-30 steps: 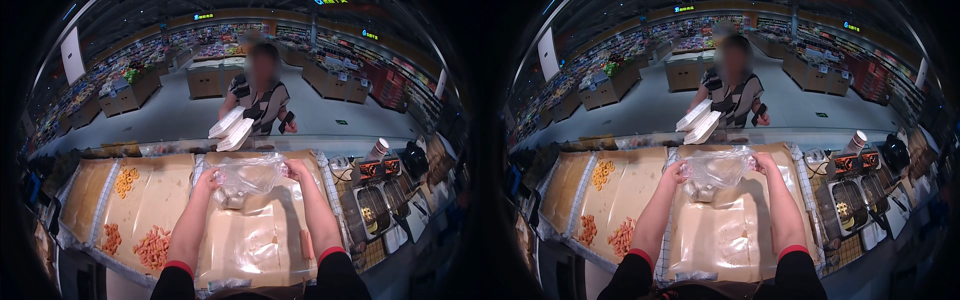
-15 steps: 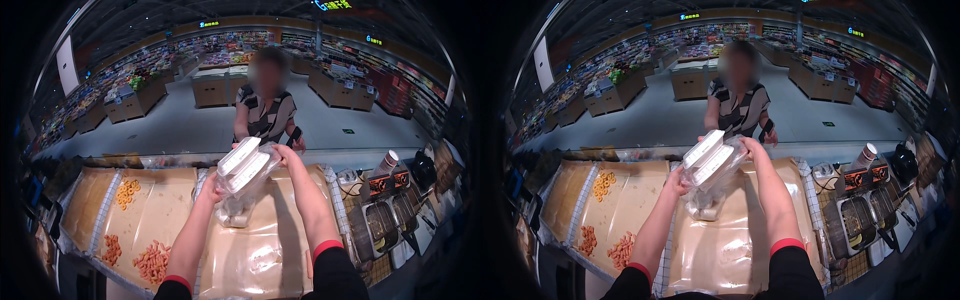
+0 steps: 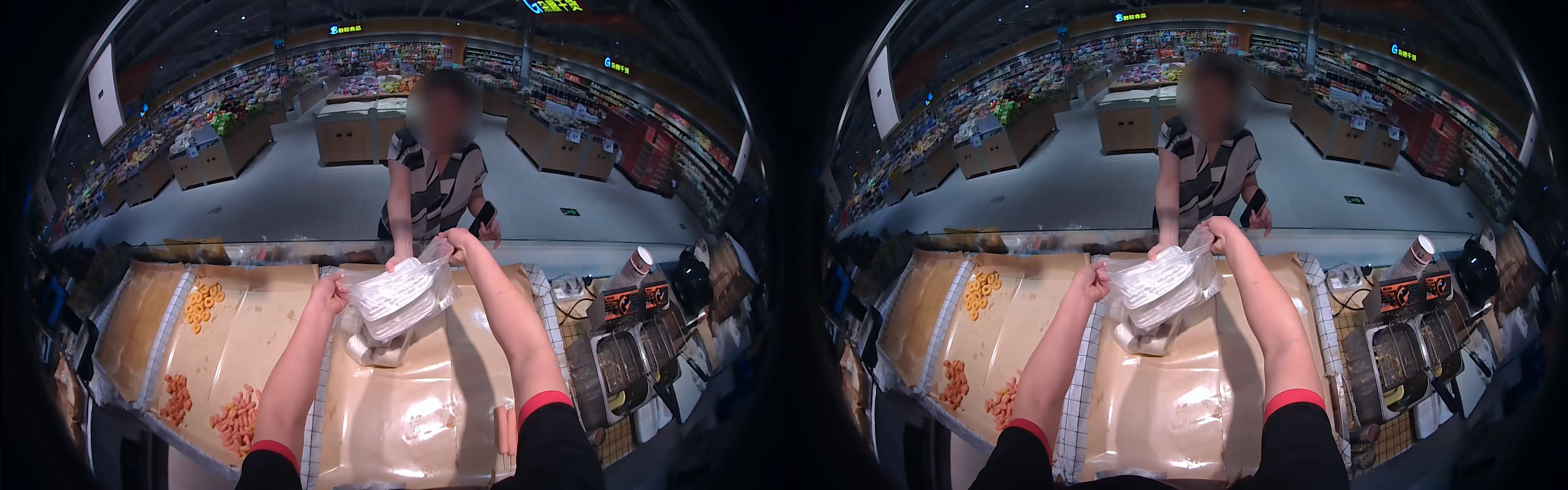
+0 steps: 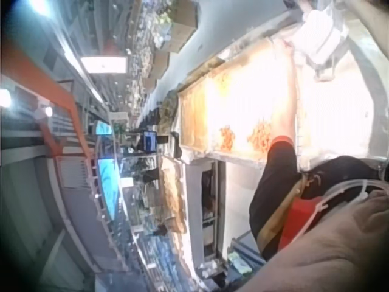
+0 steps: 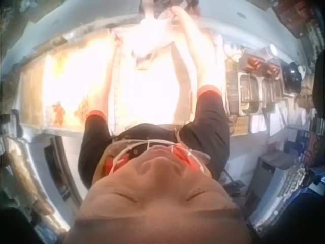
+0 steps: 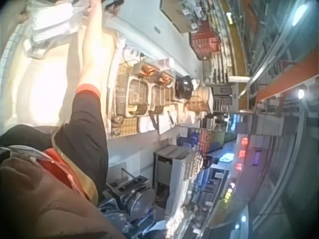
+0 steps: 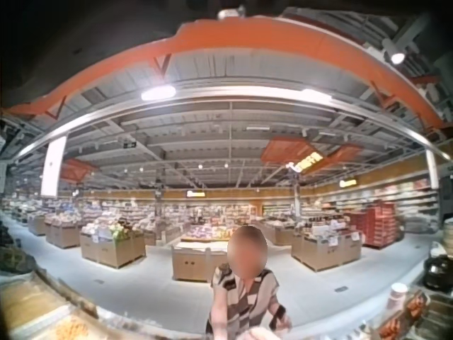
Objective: The person scoops cooked white rice from a large metal tray into multiple white styrofoam takeout containers using a plastic scoop. They close each container and hand them to a customer. The person also places a container into a plastic bag and weighs it on a scale.
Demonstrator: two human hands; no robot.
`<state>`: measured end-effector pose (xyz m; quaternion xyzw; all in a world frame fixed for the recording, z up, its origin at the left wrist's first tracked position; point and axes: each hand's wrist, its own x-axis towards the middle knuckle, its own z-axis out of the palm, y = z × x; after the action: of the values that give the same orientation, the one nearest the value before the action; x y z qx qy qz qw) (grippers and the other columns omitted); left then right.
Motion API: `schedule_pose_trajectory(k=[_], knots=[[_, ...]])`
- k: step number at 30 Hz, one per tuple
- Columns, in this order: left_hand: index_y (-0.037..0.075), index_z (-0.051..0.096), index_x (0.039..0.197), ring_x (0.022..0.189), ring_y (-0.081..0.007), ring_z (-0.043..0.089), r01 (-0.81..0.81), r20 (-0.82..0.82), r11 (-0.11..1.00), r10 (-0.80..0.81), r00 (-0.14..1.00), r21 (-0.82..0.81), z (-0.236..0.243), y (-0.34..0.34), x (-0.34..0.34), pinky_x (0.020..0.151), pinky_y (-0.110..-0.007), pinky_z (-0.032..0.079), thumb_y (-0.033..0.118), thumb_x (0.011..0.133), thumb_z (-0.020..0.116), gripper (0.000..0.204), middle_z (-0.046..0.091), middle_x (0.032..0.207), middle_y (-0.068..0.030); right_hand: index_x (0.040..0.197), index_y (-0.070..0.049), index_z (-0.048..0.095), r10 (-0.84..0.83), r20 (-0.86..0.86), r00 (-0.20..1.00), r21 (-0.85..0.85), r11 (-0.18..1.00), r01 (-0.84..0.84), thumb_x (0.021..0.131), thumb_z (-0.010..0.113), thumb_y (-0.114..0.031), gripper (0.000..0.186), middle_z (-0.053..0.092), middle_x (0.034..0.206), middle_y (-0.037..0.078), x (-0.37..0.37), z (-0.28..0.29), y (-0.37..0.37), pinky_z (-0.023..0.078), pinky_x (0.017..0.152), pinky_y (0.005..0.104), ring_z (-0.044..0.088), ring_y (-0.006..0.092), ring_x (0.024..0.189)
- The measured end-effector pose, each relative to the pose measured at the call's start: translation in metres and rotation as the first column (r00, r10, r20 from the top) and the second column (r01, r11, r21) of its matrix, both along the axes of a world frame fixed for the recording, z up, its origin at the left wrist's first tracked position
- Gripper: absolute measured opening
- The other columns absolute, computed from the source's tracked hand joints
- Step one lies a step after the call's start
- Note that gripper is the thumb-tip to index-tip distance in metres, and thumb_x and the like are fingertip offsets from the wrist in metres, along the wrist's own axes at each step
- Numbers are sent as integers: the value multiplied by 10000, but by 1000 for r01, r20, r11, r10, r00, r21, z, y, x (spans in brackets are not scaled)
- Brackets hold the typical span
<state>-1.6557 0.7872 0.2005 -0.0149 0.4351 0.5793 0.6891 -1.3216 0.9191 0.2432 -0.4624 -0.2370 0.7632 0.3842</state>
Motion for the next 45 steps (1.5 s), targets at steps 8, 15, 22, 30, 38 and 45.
schedule_pose_trajectory(k=[8,15,22,30,38,45], knots=[[34,594,847,446,-119,479,324,-651,936,-158,742,142,48,-38,10,386,-267,400,-23,834,650,82,528,612,-18,877,6,539,154,2,988,123,981,-153,1018,445,-100,199,325,573,-49,-7,19,-51,218,371,240,279,75,419],[34,629,914,502,-94,507,471,-925,879,-113,363,77,109,-58,17,434,-260,435,-37,800,663,139,592,713,-22,1032,20,519,87,-156,984,88,993,-74,1020,446,-80,124,335,619,-62,12,48,-108,203,379,202,269,53,476],[73,573,1073,556,-67,498,554,-699,813,-292,653,179,160,-70,92,491,-243,430,27,908,589,172,641,825,-49,1012,24,570,196,-10,981,281,942,-185,1003,497,-118,160,433,616,-40,-12,113,-149,284,415,219,379,55,486],[76,501,1021,654,-198,630,669,-749,739,-397,531,83,174,-29,162,582,-361,557,489,1005,445,417,610,801,-67,962,46,694,5,457,889,543,791,-283,898,504,-65,229,643,746,76,-45,84,-134,450,565,310,578,151,646],[43,442,1295,708,-221,636,596,-840,803,-309,446,21,160,11,187,571,-372,514,674,954,385,720,620,981,-141,957,29,709,77,548,833,573,690,-441,869,580,-52,176,693,830,98,-33,84,-99,532,633,331,656,199,730],[114,555,864,543,-178,567,684,-829,727,-343,441,64,159,9,182,522,-302,428,702,949,360,626,594,716,-76,769,1,676,-125,537,835,530,819,-218,908,562,-104,208,641,681,74,-38,85,-110,471,501,311,594,163,559]])
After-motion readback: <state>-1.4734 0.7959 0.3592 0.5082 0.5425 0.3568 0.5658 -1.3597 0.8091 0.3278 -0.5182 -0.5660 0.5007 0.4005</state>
